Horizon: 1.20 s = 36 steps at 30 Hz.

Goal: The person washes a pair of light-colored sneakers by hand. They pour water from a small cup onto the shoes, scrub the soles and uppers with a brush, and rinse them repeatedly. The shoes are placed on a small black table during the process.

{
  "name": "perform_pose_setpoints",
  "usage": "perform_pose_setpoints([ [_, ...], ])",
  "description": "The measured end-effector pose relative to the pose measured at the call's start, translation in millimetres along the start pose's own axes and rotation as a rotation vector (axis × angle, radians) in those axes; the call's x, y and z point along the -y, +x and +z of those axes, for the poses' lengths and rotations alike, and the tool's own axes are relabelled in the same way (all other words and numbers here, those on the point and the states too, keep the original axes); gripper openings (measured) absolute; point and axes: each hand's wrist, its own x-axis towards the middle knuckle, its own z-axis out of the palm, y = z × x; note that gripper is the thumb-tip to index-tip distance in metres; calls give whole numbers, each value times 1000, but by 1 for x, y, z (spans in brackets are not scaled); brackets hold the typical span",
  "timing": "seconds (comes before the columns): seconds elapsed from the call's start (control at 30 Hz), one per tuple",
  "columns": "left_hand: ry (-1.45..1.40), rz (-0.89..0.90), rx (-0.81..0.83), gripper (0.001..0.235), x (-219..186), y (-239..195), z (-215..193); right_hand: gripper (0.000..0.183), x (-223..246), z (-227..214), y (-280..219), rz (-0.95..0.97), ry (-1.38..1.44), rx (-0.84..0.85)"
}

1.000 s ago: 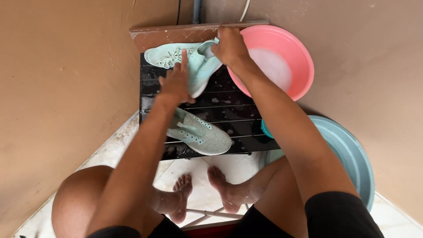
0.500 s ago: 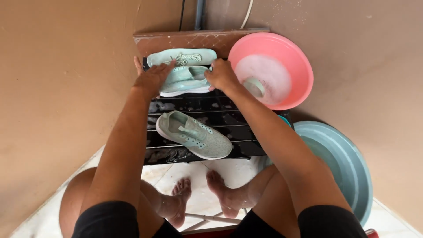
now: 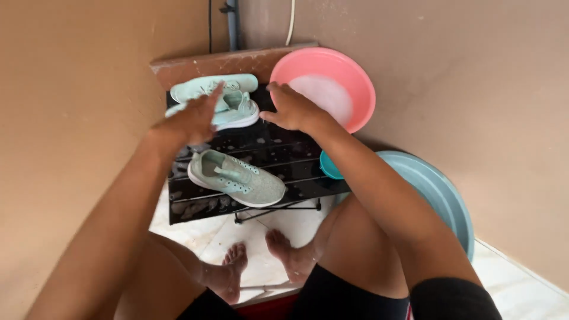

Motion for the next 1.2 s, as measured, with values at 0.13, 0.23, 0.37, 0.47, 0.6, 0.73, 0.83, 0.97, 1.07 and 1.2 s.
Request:
perform_pose_setpoints([
  [0.13,164,105,-236,86,-70,-67,-6,88,-28,9,-29,51,134,-133],
  [0.23,-340,152,-311,80,-91,-88,4,95,-24,17,-55,168,276,-105],
  [0.37,-864,94,-287,95,-120,-94,11,122,35,44,-85,4,812,-4],
  [0.47,-1089,69,-251,103,-136,-89,19,131,77,64,-86,-63,1300,-45],
  [0.6,-1338,-88,-293,87,-194,-134,11,96,65,113,-31,9,1367,-412],
  [0.73,-1109,96,-369,69,-119,-10,123,61,-4,138,40,151,1248,-908],
  [0.83,-1542,89,-368,31,-100,17,139,58,-50,125,59,-195,876,-793],
  [0.97,-1115,-188,-544,56,-65,34,148,37,-65,82,46,-93,360,-763],
  [1.07,-1081,-165,-260,60,14,114,246,31,-95,66,55,49,157,-579],
  [1.2,-503,146,24,86,-62,6,129,62,-192,98,100,252,-158,-289],
])
